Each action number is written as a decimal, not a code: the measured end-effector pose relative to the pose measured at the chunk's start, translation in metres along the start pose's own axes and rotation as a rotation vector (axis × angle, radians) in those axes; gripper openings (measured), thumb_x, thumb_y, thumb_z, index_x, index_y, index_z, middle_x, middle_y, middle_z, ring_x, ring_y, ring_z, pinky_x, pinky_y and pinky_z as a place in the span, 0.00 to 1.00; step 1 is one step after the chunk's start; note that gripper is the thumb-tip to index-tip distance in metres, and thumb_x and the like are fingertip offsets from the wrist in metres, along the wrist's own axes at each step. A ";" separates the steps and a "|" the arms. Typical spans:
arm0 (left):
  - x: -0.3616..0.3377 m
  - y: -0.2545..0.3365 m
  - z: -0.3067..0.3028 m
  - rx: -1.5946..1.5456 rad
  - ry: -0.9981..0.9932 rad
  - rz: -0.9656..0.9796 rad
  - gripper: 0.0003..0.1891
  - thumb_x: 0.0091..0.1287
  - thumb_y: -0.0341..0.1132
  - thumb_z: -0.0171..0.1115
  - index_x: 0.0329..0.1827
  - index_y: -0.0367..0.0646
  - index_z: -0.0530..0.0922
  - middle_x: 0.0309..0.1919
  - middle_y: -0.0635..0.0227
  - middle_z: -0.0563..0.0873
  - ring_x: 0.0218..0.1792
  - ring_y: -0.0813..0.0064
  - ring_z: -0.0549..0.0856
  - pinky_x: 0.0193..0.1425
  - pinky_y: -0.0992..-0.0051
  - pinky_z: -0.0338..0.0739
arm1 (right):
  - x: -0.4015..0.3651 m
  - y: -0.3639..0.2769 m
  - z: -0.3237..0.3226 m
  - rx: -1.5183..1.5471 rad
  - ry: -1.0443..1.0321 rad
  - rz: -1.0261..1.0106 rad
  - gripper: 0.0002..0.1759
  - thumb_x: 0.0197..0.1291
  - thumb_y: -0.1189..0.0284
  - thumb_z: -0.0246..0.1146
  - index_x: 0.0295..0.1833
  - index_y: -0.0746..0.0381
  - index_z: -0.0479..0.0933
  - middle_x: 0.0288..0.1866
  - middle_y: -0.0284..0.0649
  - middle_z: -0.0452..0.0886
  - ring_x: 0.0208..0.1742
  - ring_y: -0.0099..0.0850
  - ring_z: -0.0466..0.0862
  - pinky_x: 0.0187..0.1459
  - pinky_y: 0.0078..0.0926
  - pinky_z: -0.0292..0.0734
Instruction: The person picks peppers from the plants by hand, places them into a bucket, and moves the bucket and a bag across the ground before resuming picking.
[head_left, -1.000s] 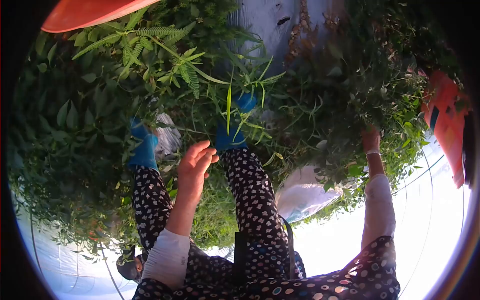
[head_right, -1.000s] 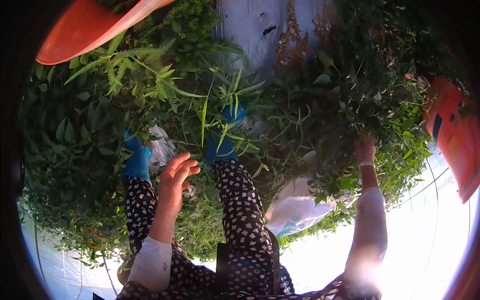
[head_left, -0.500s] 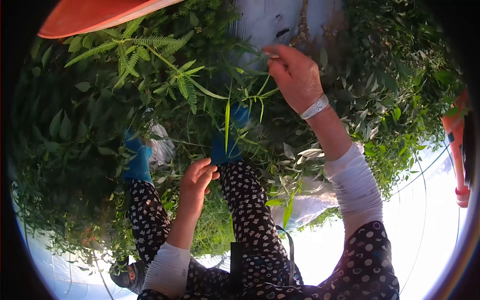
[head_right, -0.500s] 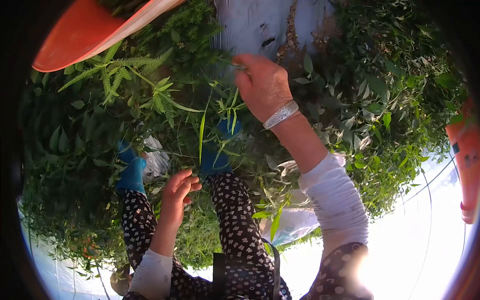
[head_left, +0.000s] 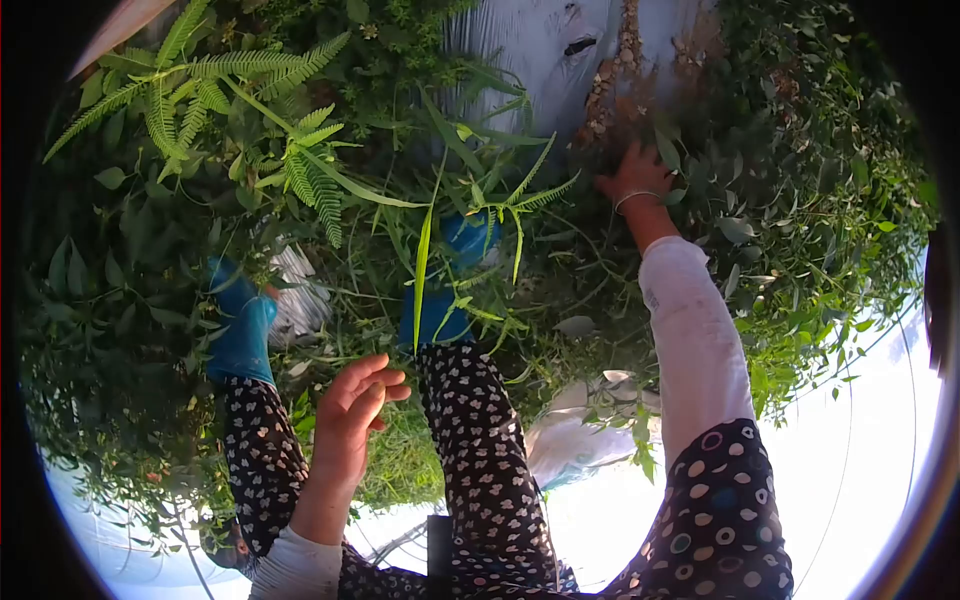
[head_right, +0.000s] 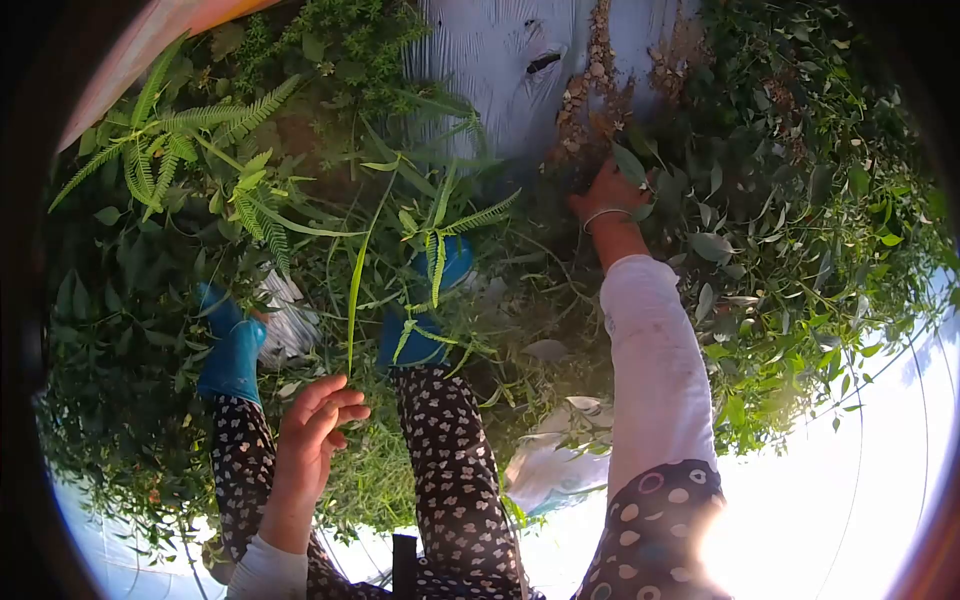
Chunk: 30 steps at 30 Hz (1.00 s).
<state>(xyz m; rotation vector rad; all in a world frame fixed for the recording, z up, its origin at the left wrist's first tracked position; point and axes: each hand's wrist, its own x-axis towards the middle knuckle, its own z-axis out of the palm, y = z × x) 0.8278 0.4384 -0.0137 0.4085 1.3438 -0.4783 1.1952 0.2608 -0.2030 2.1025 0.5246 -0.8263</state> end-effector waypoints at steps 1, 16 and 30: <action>0.001 0.000 -0.002 0.003 0.006 -0.001 0.21 0.64 0.41 0.54 0.58 0.43 0.69 0.47 0.67 0.81 0.45 0.76 0.81 0.33 0.82 0.66 | -0.009 -0.004 0.000 -0.094 0.105 -0.027 0.46 0.39 0.48 0.68 0.61 0.62 0.60 0.62 0.46 0.65 0.67 0.48 0.60 0.61 0.51 0.58; 0.007 -0.010 -0.005 -0.139 0.017 -0.008 0.21 0.65 0.42 0.54 0.57 0.41 0.70 0.46 0.67 0.81 0.46 0.74 0.82 0.31 0.84 0.66 | -0.023 0.060 0.011 1.389 -0.476 -0.209 0.28 0.49 0.60 0.68 0.56 0.58 0.71 0.41 0.27 0.77 0.40 0.24 0.76 0.44 0.24 0.71; -0.002 -0.002 -0.003 -0.169 -0.016 0.048 0.22 0.67 0.41 0.52 0.59 0.38 0.68 0.46 0.62 0.81 0.47 0.70 0.82 0.29 0.87 0.68 | -0.156 0.062 0.009 1.861 0.031 0.110 0.17 0.62 0.66 0.56 0.53 0.63 0.71 0.48 0.39 0.77 0.45 0.29 0.77 0.47 0.25 0.73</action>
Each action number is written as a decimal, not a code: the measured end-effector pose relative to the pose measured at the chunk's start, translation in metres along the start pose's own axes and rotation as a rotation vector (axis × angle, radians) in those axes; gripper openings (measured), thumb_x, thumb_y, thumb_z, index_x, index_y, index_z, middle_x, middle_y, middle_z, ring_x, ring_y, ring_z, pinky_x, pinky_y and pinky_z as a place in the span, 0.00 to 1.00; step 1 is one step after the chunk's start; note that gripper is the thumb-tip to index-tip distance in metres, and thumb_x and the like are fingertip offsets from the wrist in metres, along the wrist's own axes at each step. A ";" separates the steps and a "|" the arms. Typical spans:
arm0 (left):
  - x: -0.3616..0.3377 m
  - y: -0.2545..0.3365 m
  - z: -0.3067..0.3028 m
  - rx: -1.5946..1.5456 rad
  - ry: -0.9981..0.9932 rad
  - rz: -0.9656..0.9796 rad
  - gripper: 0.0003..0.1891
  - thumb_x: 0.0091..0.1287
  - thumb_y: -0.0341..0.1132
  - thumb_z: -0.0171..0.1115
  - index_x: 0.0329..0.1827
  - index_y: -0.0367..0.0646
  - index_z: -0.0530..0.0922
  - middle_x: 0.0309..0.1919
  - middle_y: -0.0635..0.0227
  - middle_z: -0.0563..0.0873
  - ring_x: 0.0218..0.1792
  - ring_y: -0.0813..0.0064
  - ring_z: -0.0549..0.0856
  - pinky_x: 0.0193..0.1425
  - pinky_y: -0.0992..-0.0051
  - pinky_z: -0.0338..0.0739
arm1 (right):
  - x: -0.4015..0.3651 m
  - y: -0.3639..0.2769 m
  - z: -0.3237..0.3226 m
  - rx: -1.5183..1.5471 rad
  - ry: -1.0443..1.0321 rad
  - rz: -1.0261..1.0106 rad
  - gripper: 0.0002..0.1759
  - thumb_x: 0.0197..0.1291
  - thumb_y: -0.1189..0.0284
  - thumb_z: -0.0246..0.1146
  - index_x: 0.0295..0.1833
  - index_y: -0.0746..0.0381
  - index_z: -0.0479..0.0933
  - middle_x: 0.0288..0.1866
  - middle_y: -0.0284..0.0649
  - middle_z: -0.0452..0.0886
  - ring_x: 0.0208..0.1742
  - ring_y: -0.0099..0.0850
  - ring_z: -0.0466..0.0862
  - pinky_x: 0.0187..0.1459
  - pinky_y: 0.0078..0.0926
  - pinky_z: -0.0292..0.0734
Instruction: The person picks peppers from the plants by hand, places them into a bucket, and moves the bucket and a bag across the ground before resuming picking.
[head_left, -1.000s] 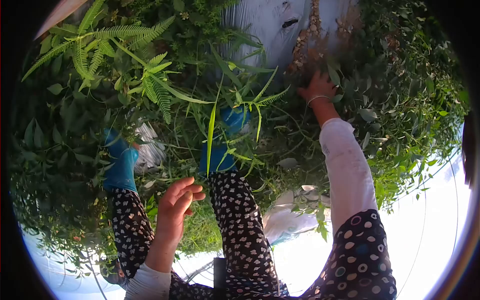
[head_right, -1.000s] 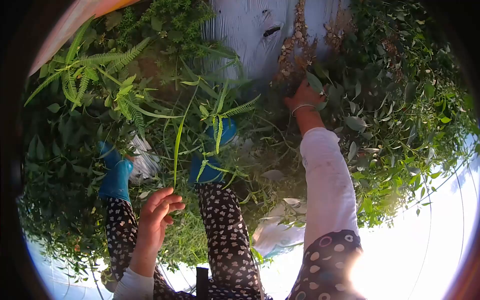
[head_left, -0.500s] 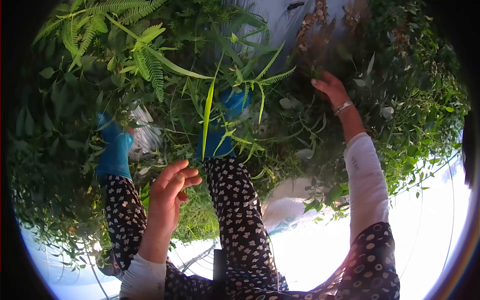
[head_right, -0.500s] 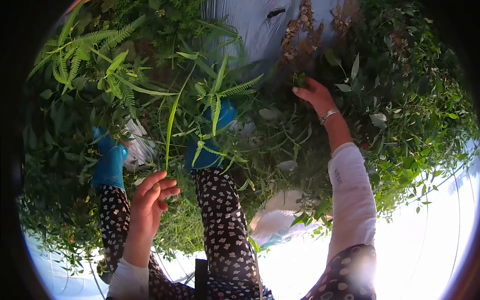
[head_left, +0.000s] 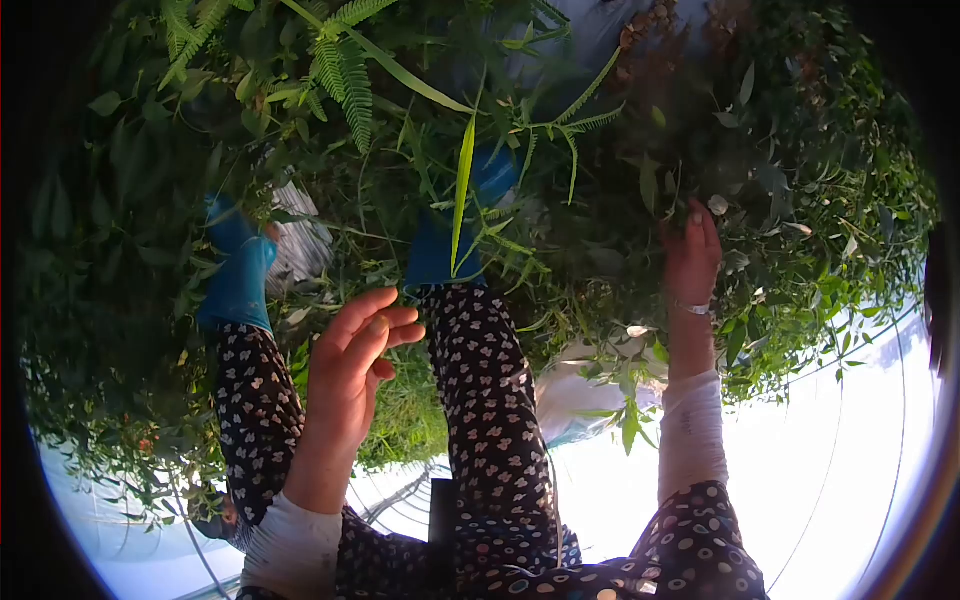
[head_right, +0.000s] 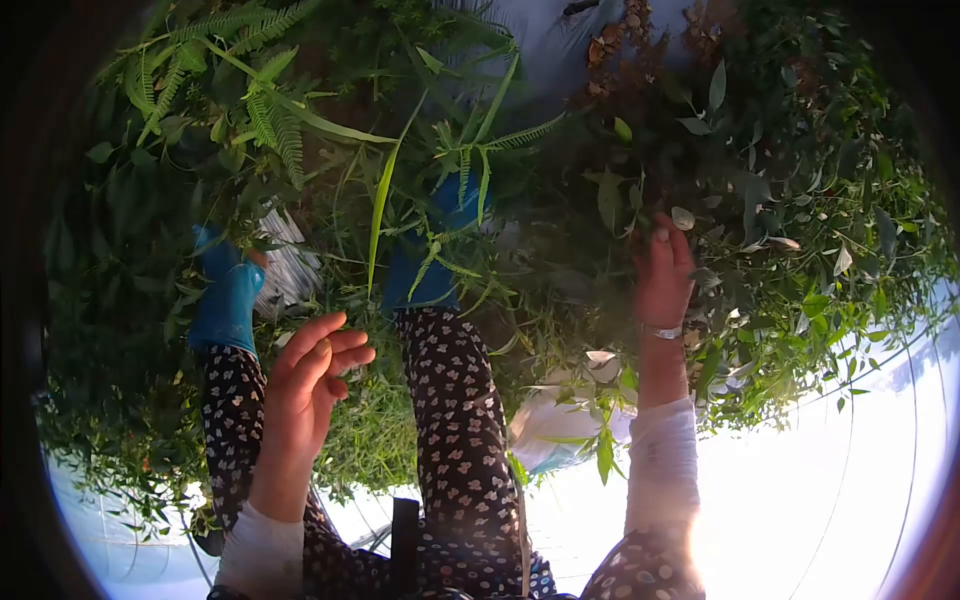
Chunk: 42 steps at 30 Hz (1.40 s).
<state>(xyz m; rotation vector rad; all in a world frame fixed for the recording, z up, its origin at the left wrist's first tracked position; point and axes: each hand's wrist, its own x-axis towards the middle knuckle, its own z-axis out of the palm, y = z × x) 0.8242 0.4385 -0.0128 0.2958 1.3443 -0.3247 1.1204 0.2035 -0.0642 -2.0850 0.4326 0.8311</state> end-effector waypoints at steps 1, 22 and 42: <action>-0.001 0.000 0.000 0.000 0.002 -0.008 0.22 0.67 0.41 0.52 0.59 0.38 0.68 0.46 0.62 0.81 0.47 0.70 0.82 0.29 0.87 0.68 | -0.006 0.004 -0.009 -0.004 0.002 0.008 0.17 0.62 0.66 0.56 0.53 0.63 0.71 0.48 0.39 0.77 0.45 0.29 0.77 0.47 0.25 0.73; -0.014 0.014 0.009 -0.152 -0.251 0.023 0.16 0.60 0.28 0.61 0.51 0.39 0.73 0.41 0.70 0.79 0.41 0.81 0.78 0.47 0.78 0.74 | -0.185 -0.048 0.134 -0.636 -0.558 -0.264 0.21 0.42 0.77 0.65 0.47 0.64 0.75 0.40 0.45 0.79 0.39 0.40 0.80 0.42 0.31 0.75; -0.024 0.011 -0.005 -0.266 -0.331 0.085 0.12 0.57 0.27 0.62 0.44 0.37 0.75 0.32 0.72 0.79 0.34 0.83 0.77 0.38 0.80 0.73 | -0.196 -0.071 0.158 -0.761 -0.780 -0.355 0.20 0.44 0.81 0.63 0.48 0.64 0.74 0.37 0.38 0.80 0.32 0.26 0.79 0.33 0.22 0.74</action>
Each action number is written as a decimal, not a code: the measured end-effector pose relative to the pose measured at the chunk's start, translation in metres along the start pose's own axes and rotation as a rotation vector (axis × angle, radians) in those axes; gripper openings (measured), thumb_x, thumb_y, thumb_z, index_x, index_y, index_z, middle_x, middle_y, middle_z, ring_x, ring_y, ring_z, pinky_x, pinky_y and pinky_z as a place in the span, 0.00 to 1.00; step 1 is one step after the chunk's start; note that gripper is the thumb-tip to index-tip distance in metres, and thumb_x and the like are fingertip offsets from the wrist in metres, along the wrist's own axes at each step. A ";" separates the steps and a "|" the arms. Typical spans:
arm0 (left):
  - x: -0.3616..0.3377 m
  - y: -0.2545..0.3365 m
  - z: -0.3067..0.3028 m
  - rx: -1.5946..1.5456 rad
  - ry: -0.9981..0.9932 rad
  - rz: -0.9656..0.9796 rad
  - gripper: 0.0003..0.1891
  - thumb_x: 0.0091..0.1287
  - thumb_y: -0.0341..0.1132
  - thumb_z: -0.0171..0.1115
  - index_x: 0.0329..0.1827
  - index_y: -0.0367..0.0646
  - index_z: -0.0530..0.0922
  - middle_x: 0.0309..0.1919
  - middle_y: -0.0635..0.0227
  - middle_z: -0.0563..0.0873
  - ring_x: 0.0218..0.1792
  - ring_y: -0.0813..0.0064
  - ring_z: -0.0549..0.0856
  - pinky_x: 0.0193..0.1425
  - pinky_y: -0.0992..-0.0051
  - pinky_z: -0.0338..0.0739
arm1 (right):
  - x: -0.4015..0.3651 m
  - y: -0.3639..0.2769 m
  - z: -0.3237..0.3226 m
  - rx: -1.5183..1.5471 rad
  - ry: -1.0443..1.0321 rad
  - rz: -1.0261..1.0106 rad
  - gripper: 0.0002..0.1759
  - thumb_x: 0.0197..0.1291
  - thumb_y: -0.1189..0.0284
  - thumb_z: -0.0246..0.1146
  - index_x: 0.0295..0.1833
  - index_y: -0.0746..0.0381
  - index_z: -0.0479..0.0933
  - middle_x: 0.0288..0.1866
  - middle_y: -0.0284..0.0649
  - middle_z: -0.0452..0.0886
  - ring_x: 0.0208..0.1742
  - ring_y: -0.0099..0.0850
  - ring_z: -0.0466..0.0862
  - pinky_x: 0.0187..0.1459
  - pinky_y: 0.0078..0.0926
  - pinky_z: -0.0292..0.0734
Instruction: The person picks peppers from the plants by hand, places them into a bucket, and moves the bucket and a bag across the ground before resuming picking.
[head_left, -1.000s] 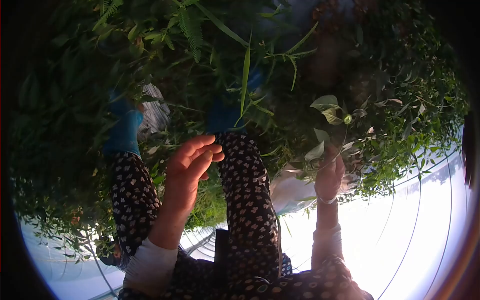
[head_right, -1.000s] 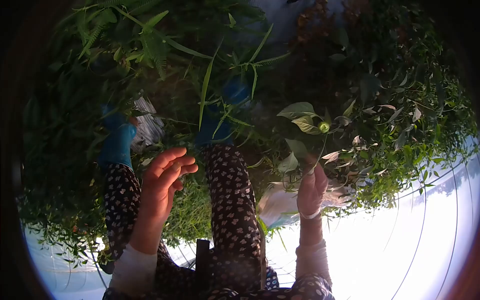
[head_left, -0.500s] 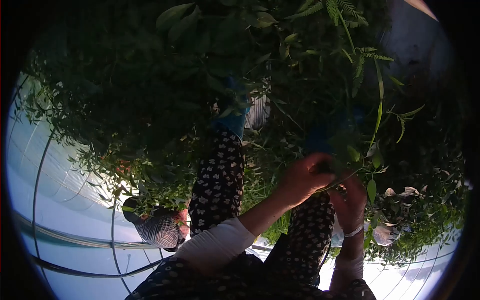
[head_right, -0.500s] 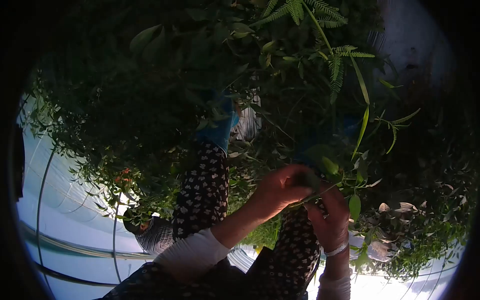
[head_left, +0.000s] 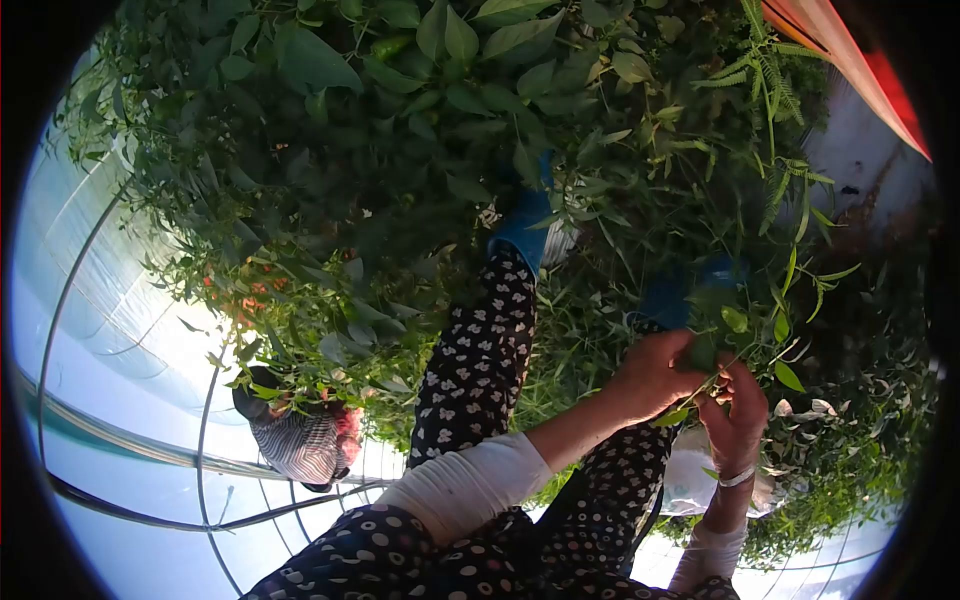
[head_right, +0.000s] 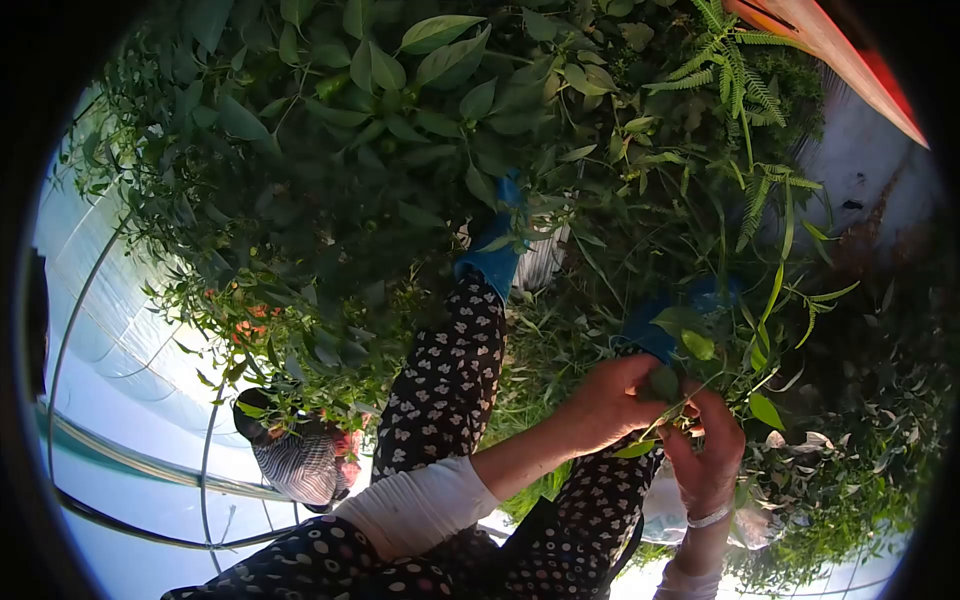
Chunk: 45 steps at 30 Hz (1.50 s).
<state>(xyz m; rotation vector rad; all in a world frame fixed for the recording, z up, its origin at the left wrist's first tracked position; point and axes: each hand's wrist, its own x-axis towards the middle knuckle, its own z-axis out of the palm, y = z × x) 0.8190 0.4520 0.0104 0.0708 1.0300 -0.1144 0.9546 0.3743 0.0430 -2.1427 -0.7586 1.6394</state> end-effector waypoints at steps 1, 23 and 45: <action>-0.002 0.003 0.001 0.090 0.054 0.079 0.11 0.57 0.26 0.62 0.43 0.37 0.75 0.32 0.72 0.79 0.34 0.83 0.77 0.38 0.80 0.73 | -0.003 0.006 0.004 0.057 0.057 0.028 0.18 0.46 0.81 0.61 0.47 0.65 0.74 0.35 0.38 0.79 0.30 0.26 0.78 0.32 0.22 0.73; -0.027 0.048 0.006 0.510 0.479 0.774 0.12 0.48 0.30 0.66 0.37 0.40 0.78 0.32 0.62 0.78 0.37 0.62 0.77 0.42 0.67 0.72 | 0.024 -0.073 -0.045 0.344 0.013 0.284 0.30 0.64 0.61 0.52 0.68 0.61 0.56 0.66 0.44 0.63 0.60 0.34 0.69 0.58 0.30 0.66; -0.182 0.113 -0.285 2.248 0.893 -0.156 0.18 0.56 0.32 0.58 0.52 0.46 0.75 0.62 0.62 0.64 0.71 0.62 0.48 0.62 0.39 0.53 | -0.019 -0.007 -0.051 0.636 -0.209 0.439 0.18 0.52 0.81 0.53 0.51 0.67 0.73 0.38 0.39 0.78 0.27 0.27 0.76 0.25 0.20 0.70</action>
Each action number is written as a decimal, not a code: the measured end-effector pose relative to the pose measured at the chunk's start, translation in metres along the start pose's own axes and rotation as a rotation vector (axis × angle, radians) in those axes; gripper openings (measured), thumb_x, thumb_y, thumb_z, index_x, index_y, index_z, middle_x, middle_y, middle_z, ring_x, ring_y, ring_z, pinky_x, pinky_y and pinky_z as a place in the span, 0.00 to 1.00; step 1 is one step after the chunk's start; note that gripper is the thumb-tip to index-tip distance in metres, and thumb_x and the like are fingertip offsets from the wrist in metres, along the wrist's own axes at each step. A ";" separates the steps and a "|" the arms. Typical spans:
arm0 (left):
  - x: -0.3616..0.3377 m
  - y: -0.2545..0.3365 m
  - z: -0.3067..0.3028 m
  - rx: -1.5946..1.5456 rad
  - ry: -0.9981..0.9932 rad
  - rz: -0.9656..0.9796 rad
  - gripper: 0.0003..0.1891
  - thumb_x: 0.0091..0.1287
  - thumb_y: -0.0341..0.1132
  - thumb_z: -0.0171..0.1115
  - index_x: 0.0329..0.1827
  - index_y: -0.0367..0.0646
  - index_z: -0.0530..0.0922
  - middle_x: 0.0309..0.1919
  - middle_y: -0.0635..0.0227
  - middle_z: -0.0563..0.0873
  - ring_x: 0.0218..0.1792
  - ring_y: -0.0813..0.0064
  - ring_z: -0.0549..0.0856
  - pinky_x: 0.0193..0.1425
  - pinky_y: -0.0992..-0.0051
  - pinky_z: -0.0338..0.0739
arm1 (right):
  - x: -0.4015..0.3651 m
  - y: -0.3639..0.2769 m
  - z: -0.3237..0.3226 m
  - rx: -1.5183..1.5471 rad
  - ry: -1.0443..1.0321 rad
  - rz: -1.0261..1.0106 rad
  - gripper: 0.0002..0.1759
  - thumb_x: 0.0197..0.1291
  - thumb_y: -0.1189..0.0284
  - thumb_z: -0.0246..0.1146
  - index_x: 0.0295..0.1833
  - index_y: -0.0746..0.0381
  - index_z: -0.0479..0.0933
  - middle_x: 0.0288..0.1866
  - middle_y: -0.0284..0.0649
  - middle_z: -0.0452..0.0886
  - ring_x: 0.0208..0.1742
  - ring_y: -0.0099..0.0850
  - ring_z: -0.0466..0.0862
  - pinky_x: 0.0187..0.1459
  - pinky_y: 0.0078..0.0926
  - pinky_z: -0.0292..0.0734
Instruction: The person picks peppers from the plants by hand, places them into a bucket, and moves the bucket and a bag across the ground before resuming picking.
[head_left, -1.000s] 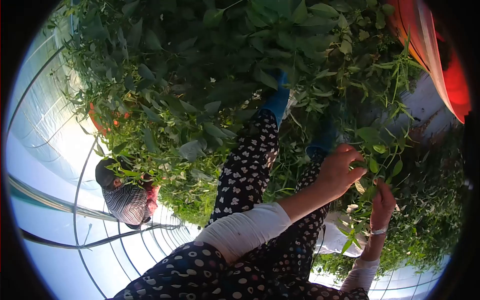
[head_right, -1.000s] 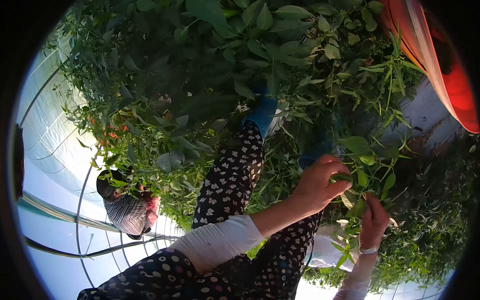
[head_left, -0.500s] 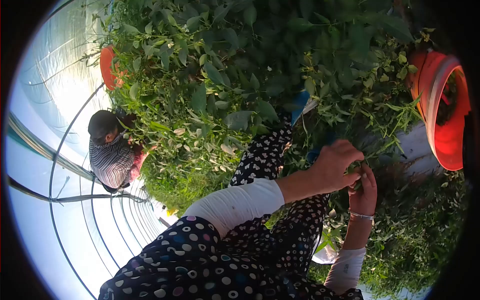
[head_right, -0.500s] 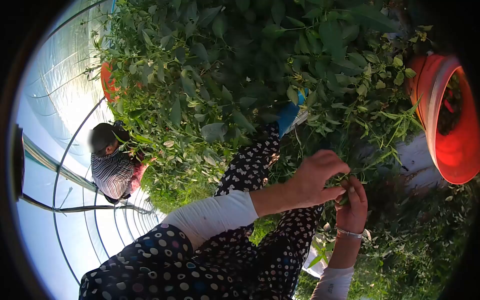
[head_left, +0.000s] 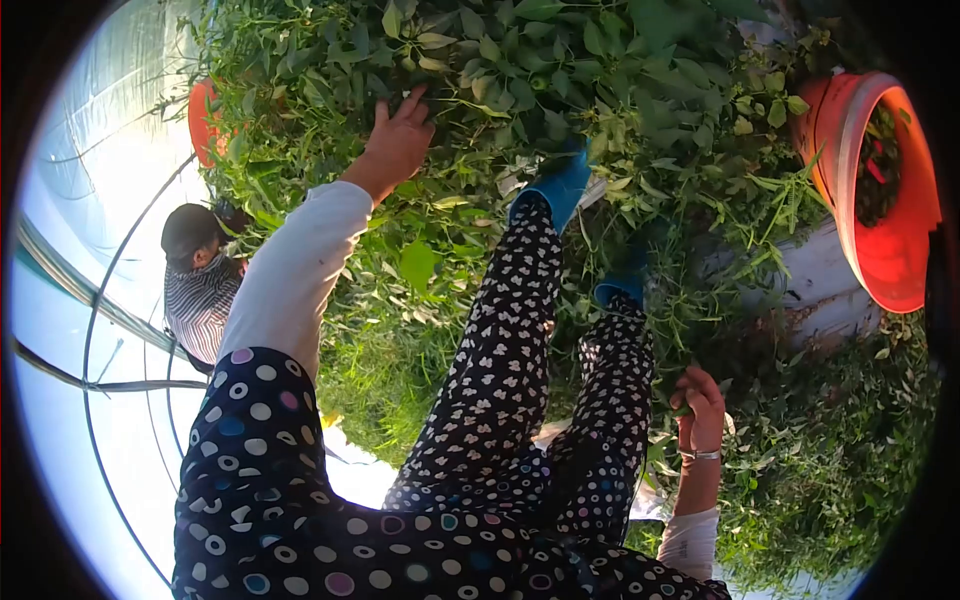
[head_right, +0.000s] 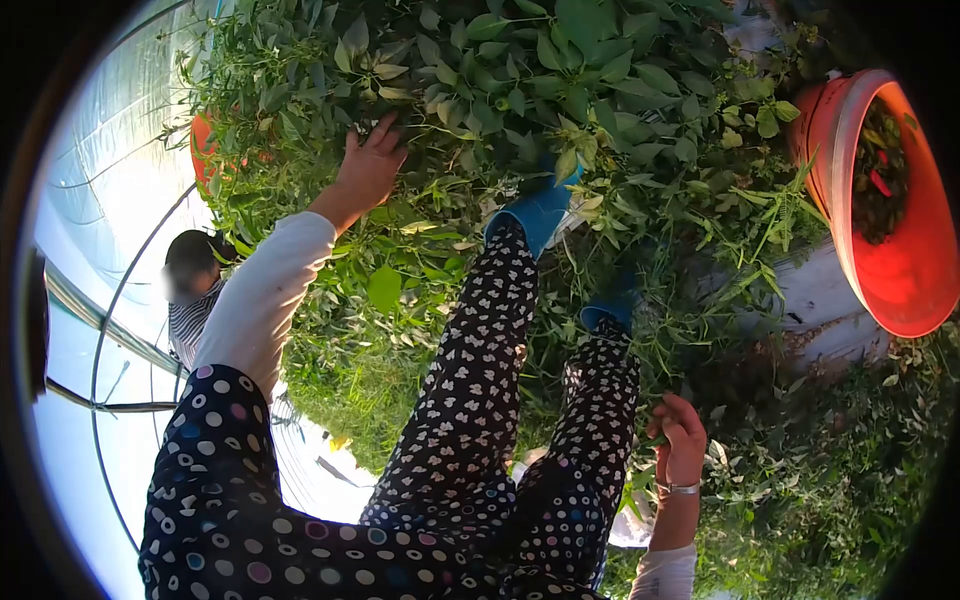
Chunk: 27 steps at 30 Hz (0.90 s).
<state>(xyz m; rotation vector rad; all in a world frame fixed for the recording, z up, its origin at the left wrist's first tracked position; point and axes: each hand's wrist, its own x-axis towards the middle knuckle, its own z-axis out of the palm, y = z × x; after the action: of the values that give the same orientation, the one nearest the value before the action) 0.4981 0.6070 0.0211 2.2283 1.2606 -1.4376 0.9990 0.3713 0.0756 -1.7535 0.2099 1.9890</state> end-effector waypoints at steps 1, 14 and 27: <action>-0.003 0.000 0.000 -0.021 0.096 -0.006 0.16 0.56 0.32 0.58 0.50 0.45 0.76 0.61 0.61 0.66 0.71 0.61 0.49 0.62 0.39 0.52 | -0.002 0.002 -0.005 -0.009 0.030 0.001 0.20 0.49 0.82 0.52 0.51 0.67 0.73 0.38 0.39 0.78 0.27 0.27 0.76 0.25 0.21 0.70; -0.009 0.042 -0.084 -0.321 -0.260 -0.123 0.28 0.53 0.41 0.65 0.59 0.53 0.69 0.58 0.65 0.70 0.66 0.59 0.61 0.61 0.41 0.59 | -0.009 0.029 -0.051 0.055 0.071 -0.015 0.17 0.53 0.78 0.53 0.50 0.68 0.73 0.32 0.38 0.76 0.20 0.22 0.72 0.19 0.19 0.69; 0.208 0.169 -0.164 -0.427 0.217 0.090 0.39 0.52 0.26 0.62 0.68 0.57 0.56 0.62 0.58 0.65 0.64 0.49 0.63 0.66 0.50 0.59 | 0.028 0.081 -0.011 0.218 0.133 0.003 0.13 0.55 0.77 0.54 0.47 0.66 0.76 0.31 0.38 0.77 0.20 0.21 0.72 0.22 0.17 0.68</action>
<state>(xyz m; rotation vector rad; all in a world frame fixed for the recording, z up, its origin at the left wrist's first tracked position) 0.7637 0.7102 -0.1112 2.1464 1.3580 -0.8147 0.9709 0.3026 0.0306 -1.7440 0.4559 1.7774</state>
